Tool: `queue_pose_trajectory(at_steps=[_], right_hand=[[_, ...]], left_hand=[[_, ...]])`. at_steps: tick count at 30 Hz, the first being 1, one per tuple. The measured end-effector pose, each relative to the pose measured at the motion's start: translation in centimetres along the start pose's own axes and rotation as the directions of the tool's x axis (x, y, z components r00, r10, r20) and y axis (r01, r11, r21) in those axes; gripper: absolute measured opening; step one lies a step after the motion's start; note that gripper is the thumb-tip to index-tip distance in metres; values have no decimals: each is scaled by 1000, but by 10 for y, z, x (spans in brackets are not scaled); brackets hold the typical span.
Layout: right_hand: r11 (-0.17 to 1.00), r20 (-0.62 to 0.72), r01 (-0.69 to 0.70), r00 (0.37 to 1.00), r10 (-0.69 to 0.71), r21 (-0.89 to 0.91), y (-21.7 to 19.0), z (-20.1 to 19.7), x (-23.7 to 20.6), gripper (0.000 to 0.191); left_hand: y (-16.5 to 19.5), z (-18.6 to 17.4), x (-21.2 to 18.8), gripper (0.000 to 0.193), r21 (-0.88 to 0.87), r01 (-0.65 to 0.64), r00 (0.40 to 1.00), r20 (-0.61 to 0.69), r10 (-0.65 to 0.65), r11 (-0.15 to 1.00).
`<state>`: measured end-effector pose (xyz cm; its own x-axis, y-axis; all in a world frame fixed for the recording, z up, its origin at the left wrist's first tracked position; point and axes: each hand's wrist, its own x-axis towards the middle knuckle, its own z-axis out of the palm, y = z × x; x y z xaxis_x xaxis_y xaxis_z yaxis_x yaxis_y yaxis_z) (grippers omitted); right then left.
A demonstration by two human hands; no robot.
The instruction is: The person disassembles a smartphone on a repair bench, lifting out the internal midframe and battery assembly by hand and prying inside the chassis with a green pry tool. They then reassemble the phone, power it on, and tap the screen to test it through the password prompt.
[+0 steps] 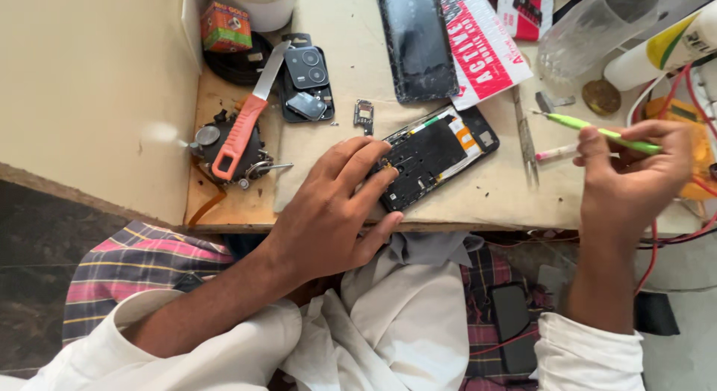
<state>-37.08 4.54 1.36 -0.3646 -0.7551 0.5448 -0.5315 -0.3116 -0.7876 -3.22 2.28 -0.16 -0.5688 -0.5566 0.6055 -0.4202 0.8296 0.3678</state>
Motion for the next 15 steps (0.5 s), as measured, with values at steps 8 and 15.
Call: queue_pose_trajectory(at_steps=[8,15], right_hand=[[796,376,409,893,-249,-446,-40,18,-9,33],[932,819,358,547,-170,-46,-56,64,22,71]], left_hand=[[-2,7,-1,60,53,51,998,19,-52,997],[4,-5,8,49,-25,40,999,-19,-41,999]])
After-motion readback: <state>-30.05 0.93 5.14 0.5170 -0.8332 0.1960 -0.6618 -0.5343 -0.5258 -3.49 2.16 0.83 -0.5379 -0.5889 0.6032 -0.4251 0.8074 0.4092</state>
